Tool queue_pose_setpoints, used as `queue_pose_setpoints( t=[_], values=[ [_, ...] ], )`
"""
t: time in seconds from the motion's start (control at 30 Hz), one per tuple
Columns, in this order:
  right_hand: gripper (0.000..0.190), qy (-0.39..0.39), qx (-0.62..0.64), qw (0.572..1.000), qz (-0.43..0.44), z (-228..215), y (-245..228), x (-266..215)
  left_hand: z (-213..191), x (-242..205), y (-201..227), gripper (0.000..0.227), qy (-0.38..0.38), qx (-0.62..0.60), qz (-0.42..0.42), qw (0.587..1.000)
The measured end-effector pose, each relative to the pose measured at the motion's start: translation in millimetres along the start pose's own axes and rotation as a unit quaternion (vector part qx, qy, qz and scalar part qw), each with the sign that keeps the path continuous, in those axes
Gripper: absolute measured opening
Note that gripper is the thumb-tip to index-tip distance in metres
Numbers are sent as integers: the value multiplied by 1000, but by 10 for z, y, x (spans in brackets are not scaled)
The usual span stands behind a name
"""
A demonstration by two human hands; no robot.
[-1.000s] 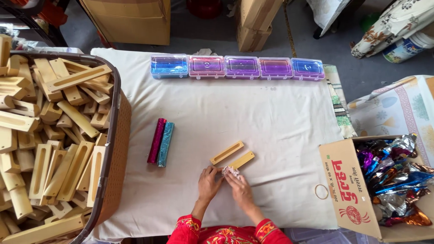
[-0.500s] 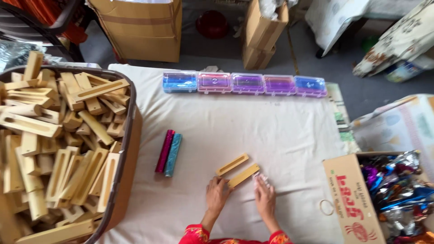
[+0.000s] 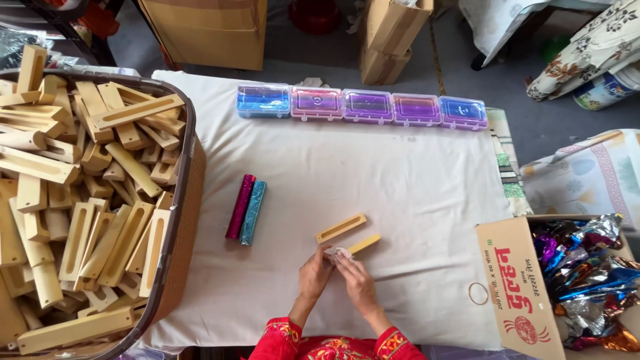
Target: Cleaning small wooden slotted components using a white cloth.
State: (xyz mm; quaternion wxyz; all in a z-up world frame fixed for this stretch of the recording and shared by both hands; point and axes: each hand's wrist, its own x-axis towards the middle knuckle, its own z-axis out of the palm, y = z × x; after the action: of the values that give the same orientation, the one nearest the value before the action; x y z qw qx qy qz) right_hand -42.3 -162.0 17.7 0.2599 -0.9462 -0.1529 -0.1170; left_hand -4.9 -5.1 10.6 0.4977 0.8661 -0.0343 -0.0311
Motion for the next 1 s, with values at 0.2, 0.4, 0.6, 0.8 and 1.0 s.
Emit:
queue_pose_setpoints(
  t=[0.2,0.4,0.6,0.8,1.0],
  values=[
    [48,53,-34,991,116,-148,545,95,15,-3,-56,43,10,-4,36,999],
    [54,76,9,978,192,32,23,58,28,-5,-57,30,13,-6,38,999],
    [51,-5,-63,998,29,-8,290,-124,-3,-14,-42,26,9,23,38,999],
    [50,97,-40,979,174,-367,744,88,-18,4,93,27,-11,26,-6,1000],
    [47,179,-18,971,158,-268,676,20,33,-17,-130,30,46,56,85,994]
  ],
)
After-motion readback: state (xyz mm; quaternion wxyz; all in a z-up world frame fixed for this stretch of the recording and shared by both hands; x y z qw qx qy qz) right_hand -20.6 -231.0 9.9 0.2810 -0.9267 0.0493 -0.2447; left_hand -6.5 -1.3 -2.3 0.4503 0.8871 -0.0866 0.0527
